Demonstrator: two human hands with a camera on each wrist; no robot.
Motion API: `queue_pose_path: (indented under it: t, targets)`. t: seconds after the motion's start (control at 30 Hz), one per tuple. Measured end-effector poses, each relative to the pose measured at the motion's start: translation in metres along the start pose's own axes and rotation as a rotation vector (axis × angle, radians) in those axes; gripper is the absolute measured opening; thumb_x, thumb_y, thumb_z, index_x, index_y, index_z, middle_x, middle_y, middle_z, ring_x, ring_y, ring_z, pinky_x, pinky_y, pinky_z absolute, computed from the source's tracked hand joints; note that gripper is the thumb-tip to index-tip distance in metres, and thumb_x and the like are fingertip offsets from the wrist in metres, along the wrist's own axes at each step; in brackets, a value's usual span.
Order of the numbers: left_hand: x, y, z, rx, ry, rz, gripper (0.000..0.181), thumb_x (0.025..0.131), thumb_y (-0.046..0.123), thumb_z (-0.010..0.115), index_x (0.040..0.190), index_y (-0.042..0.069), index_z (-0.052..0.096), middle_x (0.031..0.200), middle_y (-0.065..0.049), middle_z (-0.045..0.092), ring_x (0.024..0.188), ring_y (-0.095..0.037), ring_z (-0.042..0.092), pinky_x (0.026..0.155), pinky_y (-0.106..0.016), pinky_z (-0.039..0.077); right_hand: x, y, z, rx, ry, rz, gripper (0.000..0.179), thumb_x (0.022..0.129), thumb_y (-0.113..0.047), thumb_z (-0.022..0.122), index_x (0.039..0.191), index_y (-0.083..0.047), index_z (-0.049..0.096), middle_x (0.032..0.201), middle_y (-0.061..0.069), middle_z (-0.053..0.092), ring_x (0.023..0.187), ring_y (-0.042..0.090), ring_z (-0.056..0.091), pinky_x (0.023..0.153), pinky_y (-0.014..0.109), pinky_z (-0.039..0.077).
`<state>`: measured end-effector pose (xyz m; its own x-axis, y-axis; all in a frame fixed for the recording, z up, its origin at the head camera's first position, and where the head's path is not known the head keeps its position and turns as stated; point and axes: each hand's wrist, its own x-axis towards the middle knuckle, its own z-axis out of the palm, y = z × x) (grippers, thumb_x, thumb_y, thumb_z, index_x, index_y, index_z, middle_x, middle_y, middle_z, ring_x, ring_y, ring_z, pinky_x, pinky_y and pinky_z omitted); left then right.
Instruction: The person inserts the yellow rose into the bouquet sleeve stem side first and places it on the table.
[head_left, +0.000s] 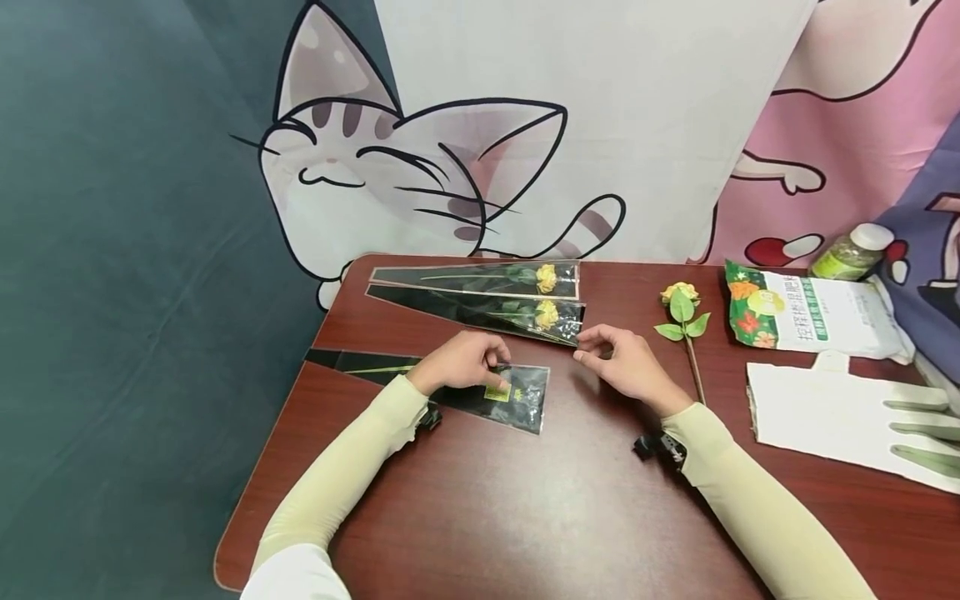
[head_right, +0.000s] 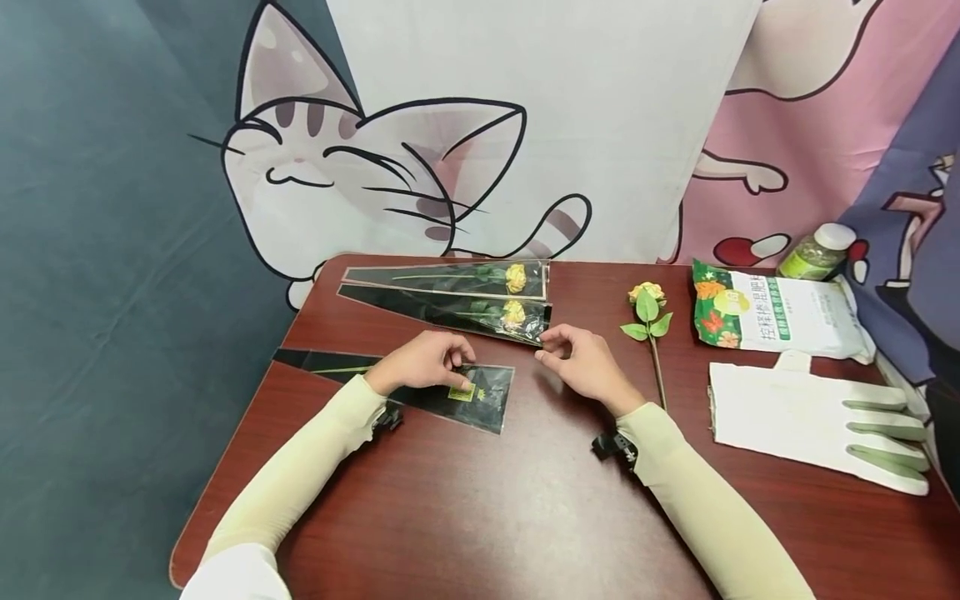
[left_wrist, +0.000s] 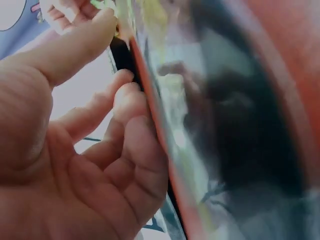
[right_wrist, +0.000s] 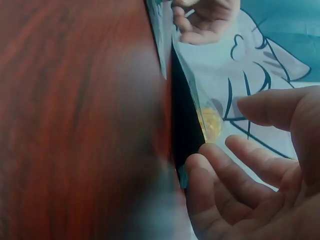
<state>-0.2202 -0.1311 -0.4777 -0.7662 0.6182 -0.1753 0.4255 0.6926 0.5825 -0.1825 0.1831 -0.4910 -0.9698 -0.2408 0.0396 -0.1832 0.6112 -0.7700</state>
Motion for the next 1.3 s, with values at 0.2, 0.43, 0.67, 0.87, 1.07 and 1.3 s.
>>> queue_pose_path:
  t: [0.2,0.43,0.67,0.87,1.07,1.3]
  targets:
    - [0.003,0.005,0.011,0.089,-0.036,0.001,0.043,0.084,0.033,0.092,0.118,0.017,0.072,0.096,0.000,0.064,0.083,-0.013,0.054,0.081,-0.030,0.047,-0.006,-0.007,0.007,-0.009,-0.033,-0.027,0.030,0.097,-0.027,0.079,0.122,-0.010,0.075,0.101,0.001,0.078,0.088,0.015,0.071,0.079,0.029,0.056]
    - [0.019,0.019,0.019,0.102,-0.033,-0.009,0.041,0.087,0.035,0.090,0.120,0.018,0.071,0.097,0.001,0.063,0.084,-0.014,0.054,0.079,-0.030,0.047,-0.011,-0.008,0.015,-0.138,-0.114,-0.160,0.041,0.094,-0.025,0.082,0.130,-0.009,0.074,0.109,0.004,0.079,0.098,0.019,0.073,0.088,0.043,0.059]
    - [0.034,0.033,0.022,0.171,-0.101,0.029,0.052,0.082,0.039,0.093,0.122,0.018,0.068,0.101,0.001,0.062,0.092,-0.014,0.056,0.085,-0.030,0.049,-0.021,-0.010,0.014,-0.360,-0.186,-0.242,0.063,0.086,-0.032,0.089,0.139,-0.005,0.068,0.133,0.012,0.073,0.123,0.034,0.066,0.110,0.057,0.048]
    - [0.032,0.036,0.023,0.182,-0.125,0.025,0.056,0.078,0.036,0.097,0.120,0.017,0.066,0.103,0.001,0.060,0.094,-0.014,0.056,0.086,-0.030,0.049,-0.026,-0.011,0.011,-0.388,-0.236,-0.262,0.075,0.083,-0.026,0.092,0.145,0.002,0.061,0.145,0.020,0.065,0.136,0.037,0.061,0.123,0.061,0.035]
    - [0.028,0.035,0.026,0.157,-0.151,0.021,0.066,0.076,0.038,0.098,0.128,0.016,0.063,0.107,0.001,0.058,0.096,-0.014,0.054,0.088,-0.030,0.049,-0.027,-0.012,0.012,-0.396,-0.229,-0.245,0.070,0.081,-0.029,0.093,0.141,-0.005,0.065,0.133,0.012,0.072,0.120,0.032,0.064,0.110,0.055,0.047]
    - [0.030,0.039,0.027,0.180,-0.141,0.019,0.076,0.076,0.040,0.098,0.136,0.015,0.057,0.108,0.000,0.058,0.097,-0.015,0.055,0.088,-0.031,0.049,-0.020,-0.012,0.013,-0.219,-0.224,-0.148,0.060,0.086,-0.032,0.090,0.135,-0.006,0.068,0.102,0.002,0.074,0.091,0.016,0.067,0.081,0.038,0.056]
